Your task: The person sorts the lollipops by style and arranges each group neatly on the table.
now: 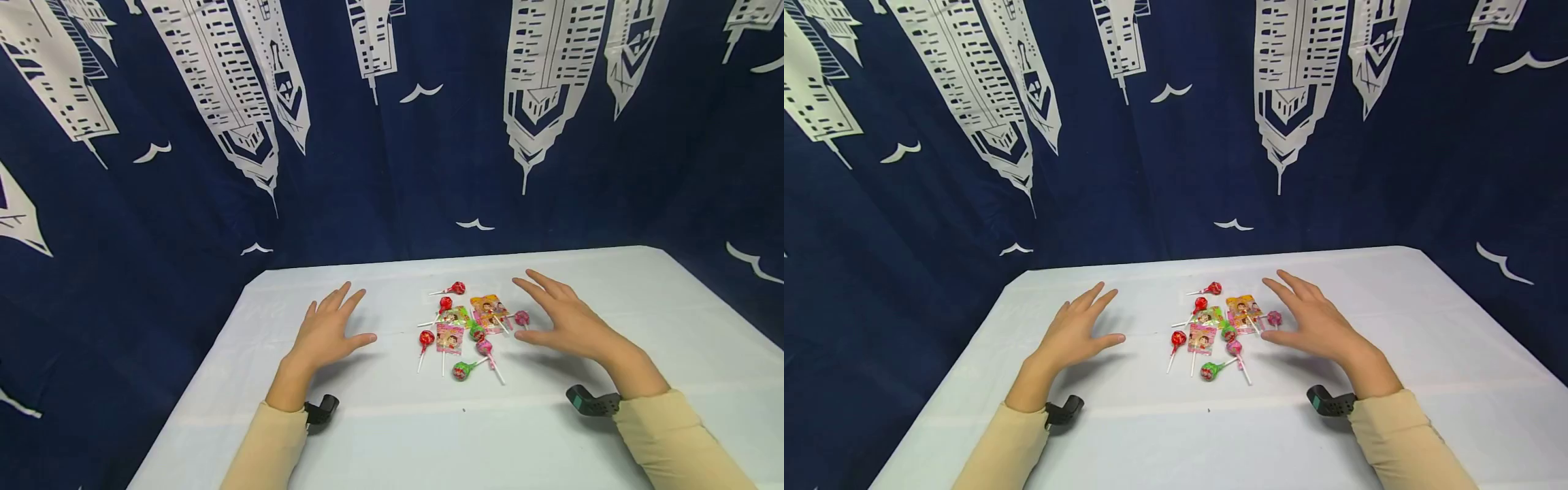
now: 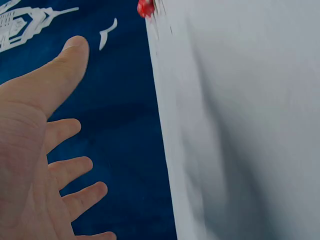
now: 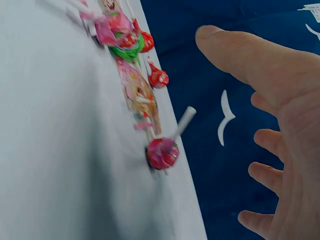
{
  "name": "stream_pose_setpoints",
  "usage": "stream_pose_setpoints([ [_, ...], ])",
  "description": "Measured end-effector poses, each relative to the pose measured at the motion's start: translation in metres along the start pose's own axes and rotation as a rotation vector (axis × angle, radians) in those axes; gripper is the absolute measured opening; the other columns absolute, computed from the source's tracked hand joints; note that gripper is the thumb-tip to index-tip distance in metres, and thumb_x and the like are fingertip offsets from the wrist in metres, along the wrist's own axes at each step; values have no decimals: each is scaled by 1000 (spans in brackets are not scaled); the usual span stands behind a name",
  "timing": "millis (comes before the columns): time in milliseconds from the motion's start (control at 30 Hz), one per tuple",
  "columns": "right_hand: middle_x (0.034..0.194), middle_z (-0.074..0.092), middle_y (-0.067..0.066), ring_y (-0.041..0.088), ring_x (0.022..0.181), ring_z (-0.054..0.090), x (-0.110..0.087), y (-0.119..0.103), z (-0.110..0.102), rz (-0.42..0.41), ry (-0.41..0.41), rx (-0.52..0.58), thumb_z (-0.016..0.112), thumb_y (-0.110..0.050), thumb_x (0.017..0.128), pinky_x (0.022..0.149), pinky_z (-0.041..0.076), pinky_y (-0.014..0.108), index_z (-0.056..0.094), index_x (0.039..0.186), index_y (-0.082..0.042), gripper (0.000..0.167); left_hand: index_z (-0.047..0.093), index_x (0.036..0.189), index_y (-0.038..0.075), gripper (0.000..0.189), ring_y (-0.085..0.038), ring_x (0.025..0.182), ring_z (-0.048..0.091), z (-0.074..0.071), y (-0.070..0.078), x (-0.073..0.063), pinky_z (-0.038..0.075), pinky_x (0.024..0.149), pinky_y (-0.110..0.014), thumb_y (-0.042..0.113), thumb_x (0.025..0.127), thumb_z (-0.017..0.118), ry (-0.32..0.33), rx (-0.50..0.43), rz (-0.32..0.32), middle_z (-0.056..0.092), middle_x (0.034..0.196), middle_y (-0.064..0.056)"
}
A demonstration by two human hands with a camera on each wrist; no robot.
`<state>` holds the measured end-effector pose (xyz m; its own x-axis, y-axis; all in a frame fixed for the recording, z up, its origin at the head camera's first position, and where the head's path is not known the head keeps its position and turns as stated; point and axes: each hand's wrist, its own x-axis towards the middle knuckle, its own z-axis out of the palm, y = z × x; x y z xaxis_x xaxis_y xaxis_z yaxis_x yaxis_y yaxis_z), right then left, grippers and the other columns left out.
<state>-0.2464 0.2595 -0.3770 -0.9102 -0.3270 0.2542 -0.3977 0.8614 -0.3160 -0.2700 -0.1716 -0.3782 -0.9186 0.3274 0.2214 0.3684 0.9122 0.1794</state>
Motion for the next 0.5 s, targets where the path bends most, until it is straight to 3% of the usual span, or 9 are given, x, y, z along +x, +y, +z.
stream_pose_setpoints([
  [267,162,27,20,51,142,27,13,-2,8,-17,-25,106,76,-42,86,104,29,76,37,153,-19,81,37,155,27,85,-31,150,33,8,21,12,26,116,-64,59,85,71,-44,-98,36,26,166,-4],
  [500,161,27,22,51,141,27,24,1,15,-20,-48,184,76,-36,86,106,27,75,38,152,-15,79,37,155,28,84,-31,150,33,15,42,22,32,116,-57,58,85,71,-80,-169,82,26,166,-4],
])
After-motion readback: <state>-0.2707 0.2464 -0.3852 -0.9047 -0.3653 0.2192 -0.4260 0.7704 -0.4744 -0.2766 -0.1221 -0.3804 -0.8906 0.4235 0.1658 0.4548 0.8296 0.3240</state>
